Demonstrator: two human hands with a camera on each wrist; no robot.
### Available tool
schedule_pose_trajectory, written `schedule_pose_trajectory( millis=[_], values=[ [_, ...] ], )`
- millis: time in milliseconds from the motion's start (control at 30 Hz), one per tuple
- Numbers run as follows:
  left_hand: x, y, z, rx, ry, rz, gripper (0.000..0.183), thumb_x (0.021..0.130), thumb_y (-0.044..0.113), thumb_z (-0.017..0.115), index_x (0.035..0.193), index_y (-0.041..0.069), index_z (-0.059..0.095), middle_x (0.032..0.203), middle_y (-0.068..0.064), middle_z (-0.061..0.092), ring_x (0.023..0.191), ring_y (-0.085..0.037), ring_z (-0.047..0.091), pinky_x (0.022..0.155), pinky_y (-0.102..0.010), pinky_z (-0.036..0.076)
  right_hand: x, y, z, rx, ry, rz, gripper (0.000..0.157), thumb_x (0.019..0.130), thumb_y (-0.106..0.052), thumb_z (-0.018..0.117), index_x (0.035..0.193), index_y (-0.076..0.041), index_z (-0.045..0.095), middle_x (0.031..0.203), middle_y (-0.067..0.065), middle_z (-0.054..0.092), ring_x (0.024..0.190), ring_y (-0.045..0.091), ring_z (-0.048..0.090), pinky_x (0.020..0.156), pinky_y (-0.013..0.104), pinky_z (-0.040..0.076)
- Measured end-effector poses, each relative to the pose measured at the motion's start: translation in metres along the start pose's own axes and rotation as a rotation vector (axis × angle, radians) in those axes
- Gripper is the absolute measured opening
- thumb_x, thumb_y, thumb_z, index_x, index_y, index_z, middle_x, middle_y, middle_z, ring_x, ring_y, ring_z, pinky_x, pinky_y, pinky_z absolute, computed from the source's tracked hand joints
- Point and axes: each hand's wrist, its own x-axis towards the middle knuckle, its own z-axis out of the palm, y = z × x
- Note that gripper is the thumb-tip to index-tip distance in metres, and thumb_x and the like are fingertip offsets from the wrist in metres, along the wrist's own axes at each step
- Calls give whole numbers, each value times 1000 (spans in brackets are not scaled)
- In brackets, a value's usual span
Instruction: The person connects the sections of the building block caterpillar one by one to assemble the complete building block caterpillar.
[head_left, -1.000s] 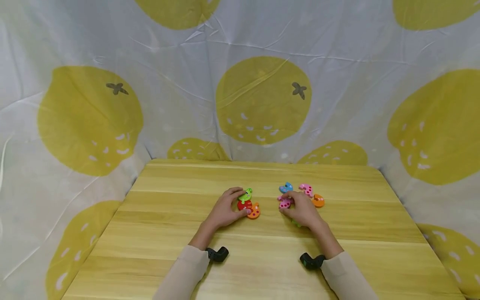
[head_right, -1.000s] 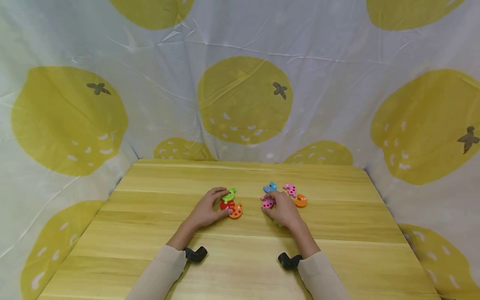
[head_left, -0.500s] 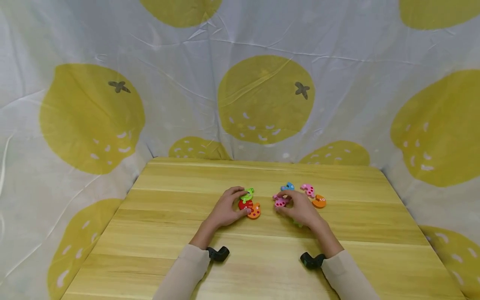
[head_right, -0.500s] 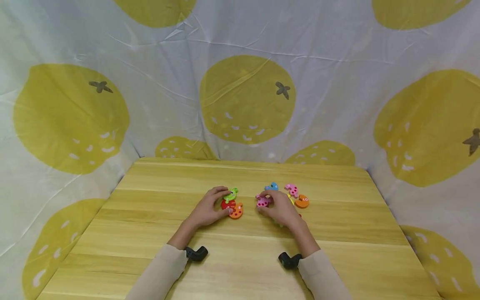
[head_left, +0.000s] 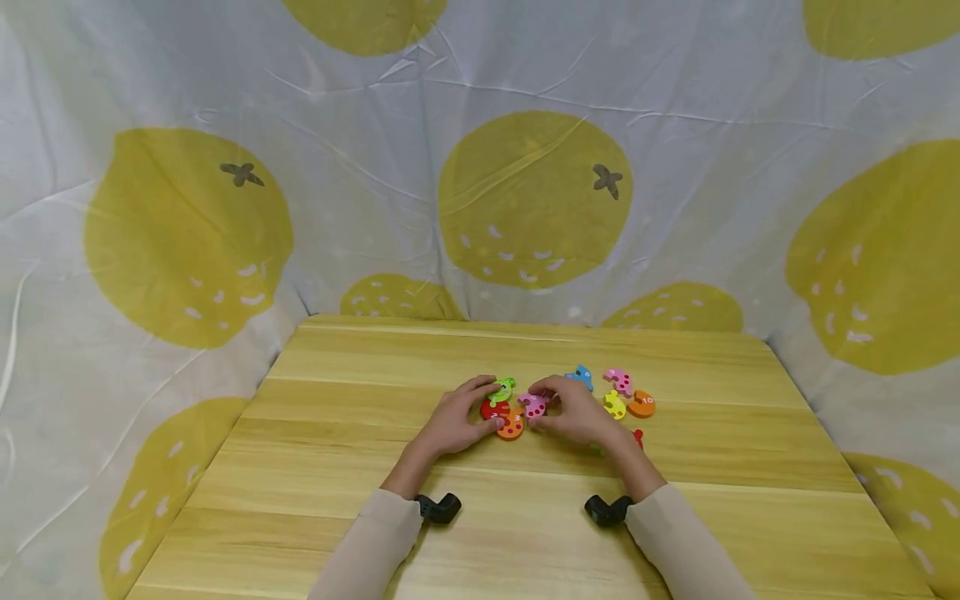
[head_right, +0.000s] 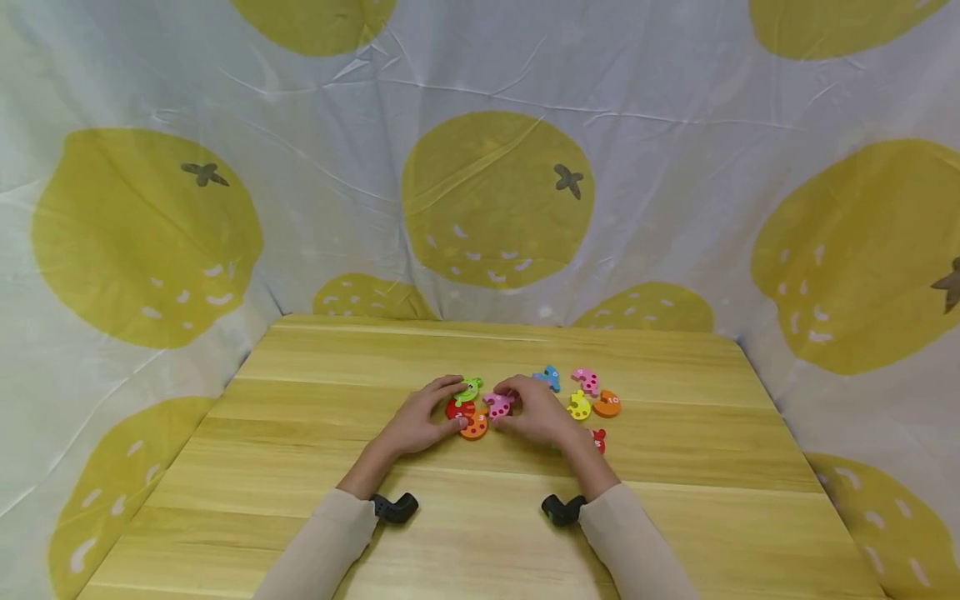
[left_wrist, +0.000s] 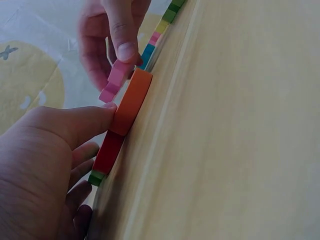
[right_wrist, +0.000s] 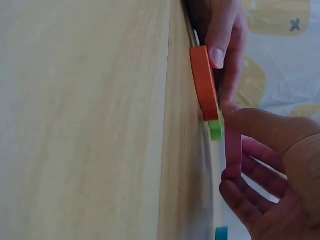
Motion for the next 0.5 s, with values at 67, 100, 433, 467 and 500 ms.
schedule_pose_trajectory(
  millis=[67, 100, 433, 467, 500],
  values=[
    [0, 0, 0, 2, 2, 1, 64, 94, 44, 71, 151, 21, 54, 163, 4, 42, 152, -22, 38, 121, -51, 31, 1, -1, 1, 0, -8, -16, 46, 88, -26, 84, 130, -15, 68, 120, -2, 69, 106, 16, 63, 96, 40, 54],
    [0, 0, 0, 0, 2, 2, 64, 94, 44, 71, 151, 20, 54, 163, 4, 42, 152, -22, 38, 120, -51, 31, 1, -2, 1, -2, -13, -22, 45, 89, -25, 83, 130, -16, 68, 122, -2, 69, 107, 16, 63, 97, 41, 54],
    [0, -1, 0, 2, 4, 13, 64, 94, 45, 71, 151, 21, 54, 163, 3, 42, 152, -22, 38, 120, -53, 31, 2, -7, 3, -25, -48, -49, 42, 92, -20, 80, 132, -17, 69, 129, -3, 68, 112, 15, 62, 102, 43, 51],
    [0, -1, 0, 1, 5, 13, 64, 94, 45, 71, 151, 21, 54, 163, 3, 42, 152, -22, 38, 120, -53, 31, 2, -7, 3, -25, -48, -48, 42, 91, -19, 80, 132, -17, 69, 130, -3, 68, 113, 16, 62, 103, 43, 51],
    [0, -1, 0, 2, 5, 12, 64, 94, 46, 71, 151, 21, 54, 162, 3, 42, 152, -22, 39, 120, -53, 31, 1, -8, 4, -27, -47, -51, 42, 91, -19, 80, 132, -17, 69, 130, -3, 68, 114, 16, 62, 103, 44, 51]
  ],
)
